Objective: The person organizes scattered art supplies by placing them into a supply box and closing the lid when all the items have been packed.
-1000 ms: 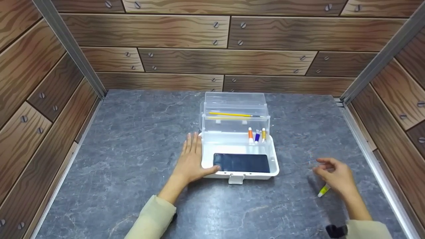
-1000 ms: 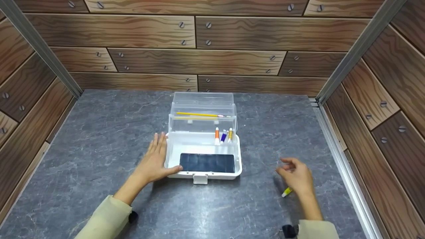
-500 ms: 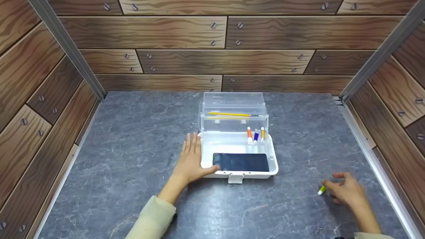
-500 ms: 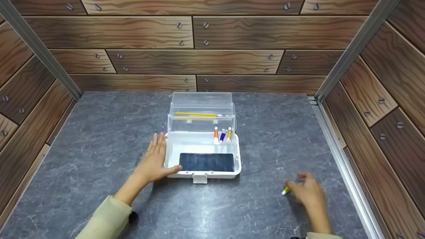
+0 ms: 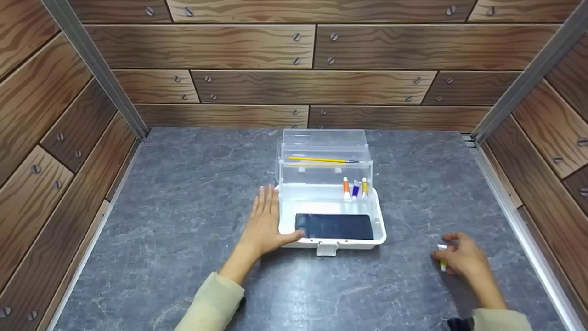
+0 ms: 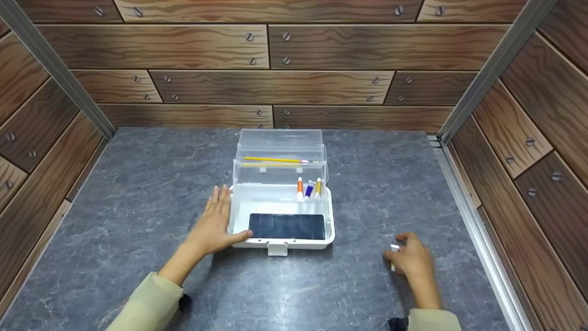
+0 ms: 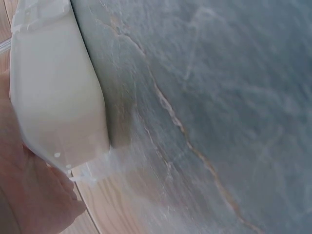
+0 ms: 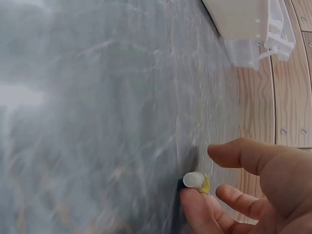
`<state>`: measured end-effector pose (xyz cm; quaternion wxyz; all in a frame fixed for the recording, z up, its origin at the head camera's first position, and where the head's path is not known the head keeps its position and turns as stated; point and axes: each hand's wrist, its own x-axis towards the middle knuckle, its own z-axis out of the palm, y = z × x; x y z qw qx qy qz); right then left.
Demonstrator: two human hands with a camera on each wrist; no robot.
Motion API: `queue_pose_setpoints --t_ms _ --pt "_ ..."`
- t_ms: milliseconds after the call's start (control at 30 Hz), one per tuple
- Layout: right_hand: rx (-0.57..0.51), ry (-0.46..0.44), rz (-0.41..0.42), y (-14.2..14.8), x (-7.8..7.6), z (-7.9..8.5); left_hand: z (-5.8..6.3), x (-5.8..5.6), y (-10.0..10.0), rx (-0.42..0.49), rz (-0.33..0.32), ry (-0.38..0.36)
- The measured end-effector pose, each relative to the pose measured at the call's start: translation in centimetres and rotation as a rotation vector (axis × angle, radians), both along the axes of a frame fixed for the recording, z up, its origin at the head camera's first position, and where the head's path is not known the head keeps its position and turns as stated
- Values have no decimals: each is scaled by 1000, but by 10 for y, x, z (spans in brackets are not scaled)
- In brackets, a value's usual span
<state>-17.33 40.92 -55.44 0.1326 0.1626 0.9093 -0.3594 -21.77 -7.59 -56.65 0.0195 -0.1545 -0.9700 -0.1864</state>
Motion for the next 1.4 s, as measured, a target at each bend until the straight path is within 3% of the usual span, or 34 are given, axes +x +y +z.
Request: queue_pose_setpoints --t_ms 333,700,900,1400 --pt "90 158 127 -18 -18 -1 -2 0 -1 -14 1 -5" --pt "160 60 88 -19 -15 1 0 1 -3 -31 11 14" --pt "149 58 93 -25 -17 -2 -1 1 -2 7 6 4" --pt "165 135 94 -26 -14 -8 0 0 -1 -14 7 -1"
